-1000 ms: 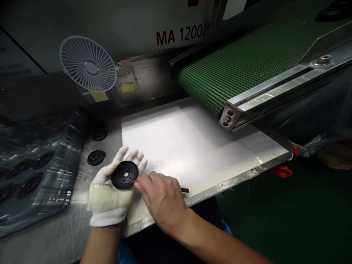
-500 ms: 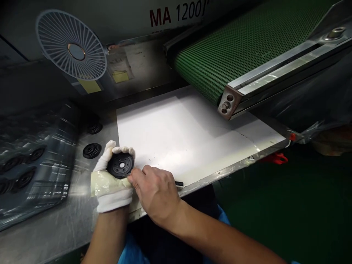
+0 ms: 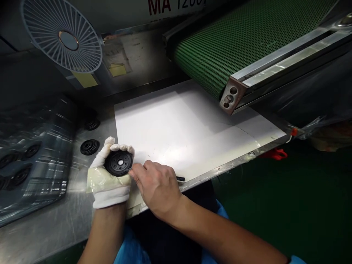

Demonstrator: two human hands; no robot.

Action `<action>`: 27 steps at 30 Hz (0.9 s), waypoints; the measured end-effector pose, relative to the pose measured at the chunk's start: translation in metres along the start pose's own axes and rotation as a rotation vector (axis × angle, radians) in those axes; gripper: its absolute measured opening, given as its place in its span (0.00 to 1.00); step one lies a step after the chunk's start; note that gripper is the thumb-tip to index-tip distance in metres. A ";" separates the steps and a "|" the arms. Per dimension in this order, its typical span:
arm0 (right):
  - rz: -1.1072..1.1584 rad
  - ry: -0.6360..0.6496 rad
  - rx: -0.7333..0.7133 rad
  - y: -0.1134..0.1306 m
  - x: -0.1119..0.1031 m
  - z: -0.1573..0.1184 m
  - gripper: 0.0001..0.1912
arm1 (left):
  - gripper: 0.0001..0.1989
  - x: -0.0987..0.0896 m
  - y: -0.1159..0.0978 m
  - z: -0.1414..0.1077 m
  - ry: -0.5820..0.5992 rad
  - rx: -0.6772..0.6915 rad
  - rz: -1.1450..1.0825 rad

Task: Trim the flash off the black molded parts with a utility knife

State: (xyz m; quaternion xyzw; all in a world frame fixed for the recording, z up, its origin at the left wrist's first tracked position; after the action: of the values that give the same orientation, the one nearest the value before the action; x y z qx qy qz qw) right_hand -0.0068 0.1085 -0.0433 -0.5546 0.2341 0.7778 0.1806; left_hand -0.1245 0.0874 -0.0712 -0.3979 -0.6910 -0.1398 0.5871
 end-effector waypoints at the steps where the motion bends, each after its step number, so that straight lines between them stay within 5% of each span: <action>1: 0.006 -0.007 -0.004 0.001 0.000 0.000 0.17 | 0.07 0.000 -0.001 0.000 0.011 0.003 0.003; 7: 0.011 -0.021 -0.005 -0.007 -0.002 0.002 0.18 | 0.16 0.001 0.007 -0.009 0.036 -0.262 0.142; 13: -0.023 -0.008 0.028 -0.007 -0.001 0.001 0.18 | 0.05 0.002 0.004 -0.002 -0.054 -0.113 0.050; 18: 0.004 0.000 -0.010 0.006 0.000 -0.002 0.16 | 0.05 -0.003 -0.001 0.000 -0.046 0.002 0.002; 23: 0.013 -0.035 0.002 -0.004 -0.004 -0.001 0.17 | 0.16 0.000 0.007 -0.007 0.035 -0.234 0.144; 27: -0.005 -0.024 0.036 -0.012 -0.004 0.000 0.18 | 0.11 0.005 0.001 -0.006 0.027 -0.160 0.126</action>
State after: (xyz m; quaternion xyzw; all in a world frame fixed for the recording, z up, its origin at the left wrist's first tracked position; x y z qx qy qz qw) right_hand 0.0012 0.1181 -0.0420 -0.5424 0.2446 0.7796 0.1956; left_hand -0.1191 0.0860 -0.0654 -0.4840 -0.6433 -0.1627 0.5704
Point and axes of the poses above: each hand's wrist, its own z-axis towards the middle knuckle, its own x-axis out of the palm, y = z × x, the point moved 8 cm from there along z, towards the middle knuckle, and after that the axes turned 14 degrees about -z, right-handed, at the moved point
